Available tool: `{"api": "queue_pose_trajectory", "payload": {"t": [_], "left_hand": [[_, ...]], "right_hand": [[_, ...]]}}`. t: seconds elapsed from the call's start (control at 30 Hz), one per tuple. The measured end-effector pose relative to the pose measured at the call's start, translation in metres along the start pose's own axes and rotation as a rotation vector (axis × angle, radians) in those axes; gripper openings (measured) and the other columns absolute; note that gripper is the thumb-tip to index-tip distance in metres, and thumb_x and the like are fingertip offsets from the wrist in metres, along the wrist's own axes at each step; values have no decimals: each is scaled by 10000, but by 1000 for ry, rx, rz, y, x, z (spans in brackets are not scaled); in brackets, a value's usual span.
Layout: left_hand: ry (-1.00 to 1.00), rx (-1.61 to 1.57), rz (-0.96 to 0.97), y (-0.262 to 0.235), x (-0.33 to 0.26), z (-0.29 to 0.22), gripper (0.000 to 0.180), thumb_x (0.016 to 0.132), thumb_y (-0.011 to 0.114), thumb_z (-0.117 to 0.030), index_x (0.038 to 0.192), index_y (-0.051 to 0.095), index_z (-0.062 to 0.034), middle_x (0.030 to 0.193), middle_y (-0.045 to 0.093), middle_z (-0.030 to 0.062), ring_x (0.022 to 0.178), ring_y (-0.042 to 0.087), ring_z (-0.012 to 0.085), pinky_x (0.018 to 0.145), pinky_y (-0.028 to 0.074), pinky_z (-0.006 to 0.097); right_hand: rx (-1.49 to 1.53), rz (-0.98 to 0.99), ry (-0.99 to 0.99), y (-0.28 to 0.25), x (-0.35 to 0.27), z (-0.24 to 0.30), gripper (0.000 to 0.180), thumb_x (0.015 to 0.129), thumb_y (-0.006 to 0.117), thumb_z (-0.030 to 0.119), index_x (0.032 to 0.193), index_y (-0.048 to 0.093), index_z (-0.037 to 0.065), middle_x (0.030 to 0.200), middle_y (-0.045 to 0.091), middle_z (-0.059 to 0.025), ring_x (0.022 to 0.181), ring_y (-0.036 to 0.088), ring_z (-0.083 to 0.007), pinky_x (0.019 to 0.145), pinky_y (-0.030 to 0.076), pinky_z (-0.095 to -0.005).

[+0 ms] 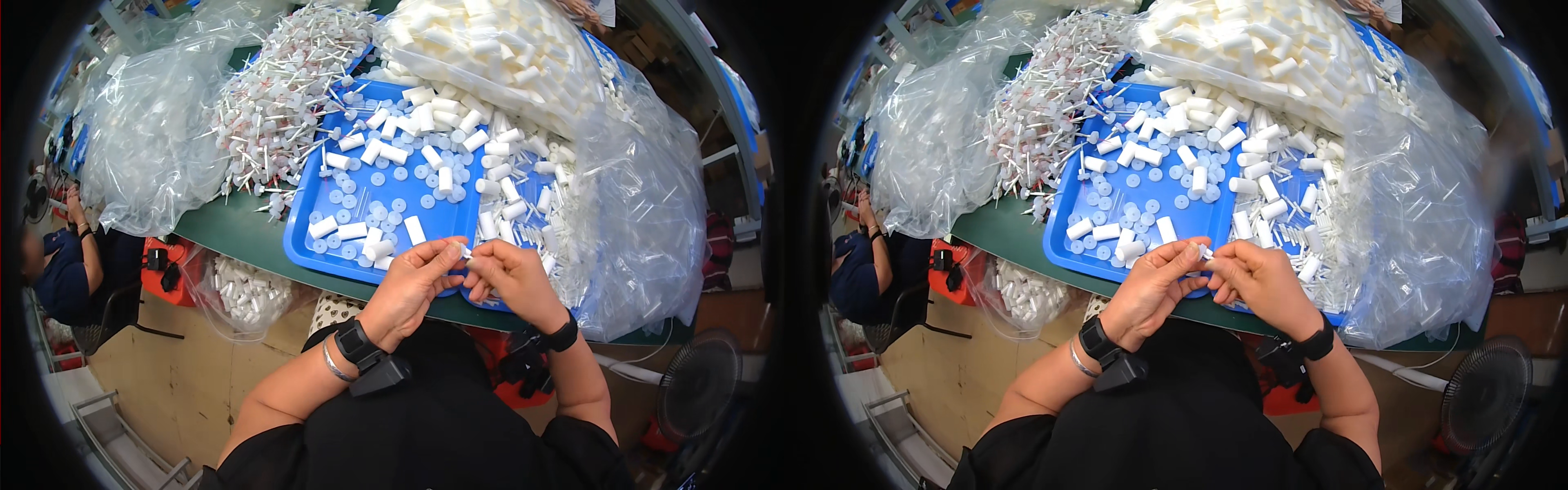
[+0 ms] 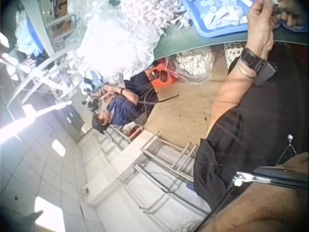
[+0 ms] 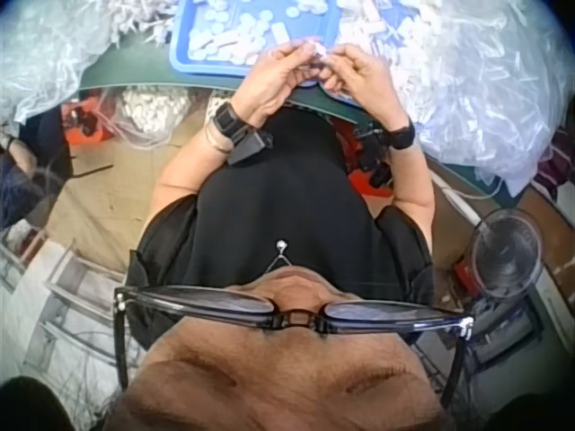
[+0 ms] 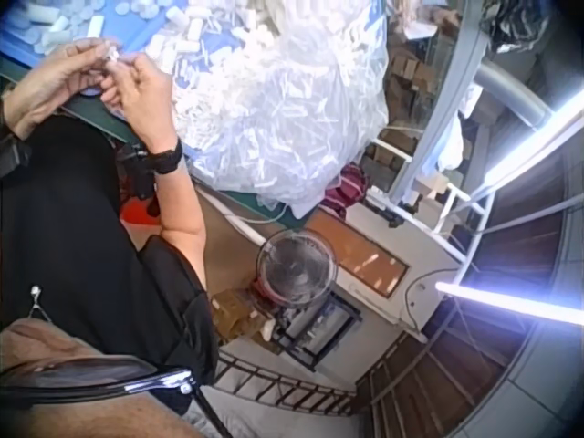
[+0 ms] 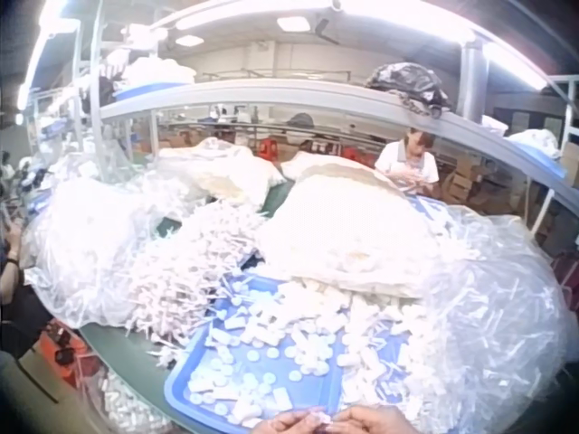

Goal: The person repeatedly picks up small white cylindrical objects and thin white sticks from a blue tray. They insert the sticks into the cylinders one by one and place the assembled units into a large plastic bag on the table. The person occasionally reaches into a large bag to retrieve more components.

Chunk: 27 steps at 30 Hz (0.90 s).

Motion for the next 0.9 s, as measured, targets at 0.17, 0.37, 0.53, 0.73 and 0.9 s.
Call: {"api": "queue_pose_trajectory", "payload": {"t": [0.17,0.37,0.53,0.73,0.9], "left_hand": [[38,107,-56,1,-2,3,348,1030,679,-266,1256,667,-1,1071,705,45,942,656,100,826,550,268],[211,210,-98,-5,7,-44,252,1013,702,-256,1132,700,-34,932,665,5,818,612,98,747,505,243],[475,-231,-36,-46,15,-187,488,1033,635,-399,1186,631,65,1120,701,106,998,660,155,898,535,280],[370,692,-92,-12,9,-127,377,1041,644,-242,1337,626,-8,1151,728,94,1009,683,150,908,533,294],[584,1496,-2,-17,16,-78,270,929,725,-103,1186,702,-22,1091,717,101,1018,662,263,902,517,368]], "right_hand": [[-652,-110,-488,4,-1,-5,118,966,720,126,977,666,21,641,667,-84,556,693,-192,516,514,-298],[-524,-141,-438,-5,0,15,168,964,715,115,1093,698,10,779,717,-126,654,708,-221,612,536,-310],[-783,-338,-266,-81,-21,23,147,954,696,64,1073,715,-20,893,745,-145,787,743,-224,710,558,-322],[-1209,-203,-310,-95,-31,-9,181,855,698,39,1031,735,26,964,732,-134,862,708,-334,765,553,-407],[-1545,-260,-322,-91,-20,-25,216,841,596,15,1012,713,73,964,676,-103,823,660,-323,754,510,-446]]}}
Point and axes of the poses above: each hand's wrist, its own x-axis towards the middle knuckle, its own y-axis out of the palm, z = x × y, the point moved 1 cm from there along x, towards the middle knuckle
